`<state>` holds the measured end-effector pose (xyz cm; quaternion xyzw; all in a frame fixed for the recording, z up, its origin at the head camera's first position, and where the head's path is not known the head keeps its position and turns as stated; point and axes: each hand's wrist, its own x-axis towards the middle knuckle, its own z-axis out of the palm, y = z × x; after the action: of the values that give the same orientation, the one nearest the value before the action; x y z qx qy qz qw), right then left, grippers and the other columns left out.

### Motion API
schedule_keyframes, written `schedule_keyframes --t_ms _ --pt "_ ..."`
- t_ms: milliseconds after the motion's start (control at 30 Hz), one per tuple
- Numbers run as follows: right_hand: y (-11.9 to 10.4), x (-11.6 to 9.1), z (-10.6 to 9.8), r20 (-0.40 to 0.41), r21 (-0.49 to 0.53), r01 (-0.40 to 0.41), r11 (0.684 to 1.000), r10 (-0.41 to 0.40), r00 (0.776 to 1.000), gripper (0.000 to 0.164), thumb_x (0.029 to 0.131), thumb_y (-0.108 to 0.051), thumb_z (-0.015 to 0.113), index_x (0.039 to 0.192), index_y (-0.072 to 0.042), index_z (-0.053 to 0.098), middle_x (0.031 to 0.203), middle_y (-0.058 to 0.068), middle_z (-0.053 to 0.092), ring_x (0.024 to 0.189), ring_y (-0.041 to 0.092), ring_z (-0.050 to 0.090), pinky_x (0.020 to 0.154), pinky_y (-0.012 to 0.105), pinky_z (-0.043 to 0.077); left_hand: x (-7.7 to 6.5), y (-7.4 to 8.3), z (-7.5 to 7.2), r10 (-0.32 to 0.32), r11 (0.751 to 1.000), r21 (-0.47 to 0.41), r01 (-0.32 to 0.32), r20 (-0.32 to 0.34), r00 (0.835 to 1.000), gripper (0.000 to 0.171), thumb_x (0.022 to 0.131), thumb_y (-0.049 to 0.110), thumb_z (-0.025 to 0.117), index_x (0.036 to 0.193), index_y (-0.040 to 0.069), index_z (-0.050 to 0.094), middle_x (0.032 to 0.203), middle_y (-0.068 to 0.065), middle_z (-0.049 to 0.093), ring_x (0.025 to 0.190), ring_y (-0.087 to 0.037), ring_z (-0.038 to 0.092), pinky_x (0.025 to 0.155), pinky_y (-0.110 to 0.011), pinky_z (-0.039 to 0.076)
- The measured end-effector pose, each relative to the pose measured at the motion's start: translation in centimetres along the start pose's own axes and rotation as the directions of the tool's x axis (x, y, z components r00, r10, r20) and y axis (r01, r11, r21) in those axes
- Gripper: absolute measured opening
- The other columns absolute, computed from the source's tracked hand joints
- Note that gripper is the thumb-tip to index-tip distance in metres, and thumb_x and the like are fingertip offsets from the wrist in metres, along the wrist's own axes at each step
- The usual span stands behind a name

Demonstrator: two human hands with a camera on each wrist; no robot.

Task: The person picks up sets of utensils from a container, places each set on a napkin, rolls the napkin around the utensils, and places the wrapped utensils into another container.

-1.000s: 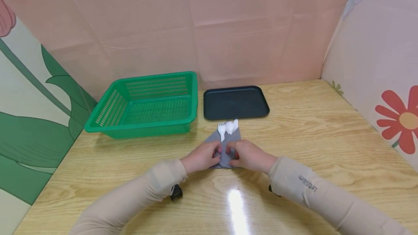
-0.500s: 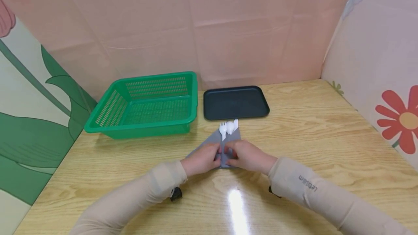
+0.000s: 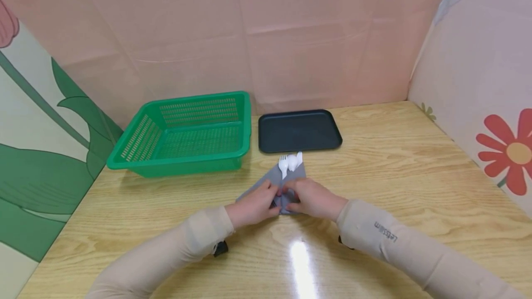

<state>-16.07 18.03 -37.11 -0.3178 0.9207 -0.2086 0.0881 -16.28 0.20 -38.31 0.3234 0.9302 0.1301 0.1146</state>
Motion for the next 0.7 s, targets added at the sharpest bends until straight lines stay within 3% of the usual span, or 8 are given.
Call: schedule_keyframes --t_ms 367,567,700 --pt "0.12 0.11 0.27 -0.004 -0.026 0.012 1.0 -0.012 1.0 0.036 0.076 -0.02 0.076 0.106 -0.006 0.064 0.071 -0.004 0.057 0.06 0.002 0.042 0.056 0.017 0.037 -0.17 -0.13 0.17 0.007 0.999 0.047 -0.007 0.004 1.0 0.033 0.09 0.029 0.062 0.109 0.003 0.056 0.093 -0.004 0.047 0.071 -0.007 0.046 0.058 -0.016 0.04" --pt "0.22 0.26 0.35 0.001 -0.021 0.001 1.0 -0.001 1.0 0.034 0.076 -0.02 0.076 0.105 -0.008 0.063 0.069 -0.004 0.056 0.06 0.003 0.042 0.055 0.017 0.036 -0.36 -0.21 0.27 0.003 0.999 0.049 -0.002 -0.022 1.0 0.029 0.089 0.03 0.063 0.105 0.006 0.058 0.091 -0.002 0.047 0.072 -0.007 0.045 0.059 -0.016 0.038" --pt "0.22 0.3 0.31 0.004 -0.016 -0.006 1.0 0.006 1.0 0.034 0.075 -0.02 0.077 0.104 -0.008 0.063 0.071 -0.003 0.056 0.062 0.004 0.042 0.056 0.018 0.036 -0.44 -0.02 0.2 0.007 0.993 0.115 0.001 -0.064 0.998 0.027 0.087 0.032 0.065 0.101 0.009 0.062 0.089 -0.001 0.05 0.073 -0.009 0.046 0.061 -0.019 0.038"
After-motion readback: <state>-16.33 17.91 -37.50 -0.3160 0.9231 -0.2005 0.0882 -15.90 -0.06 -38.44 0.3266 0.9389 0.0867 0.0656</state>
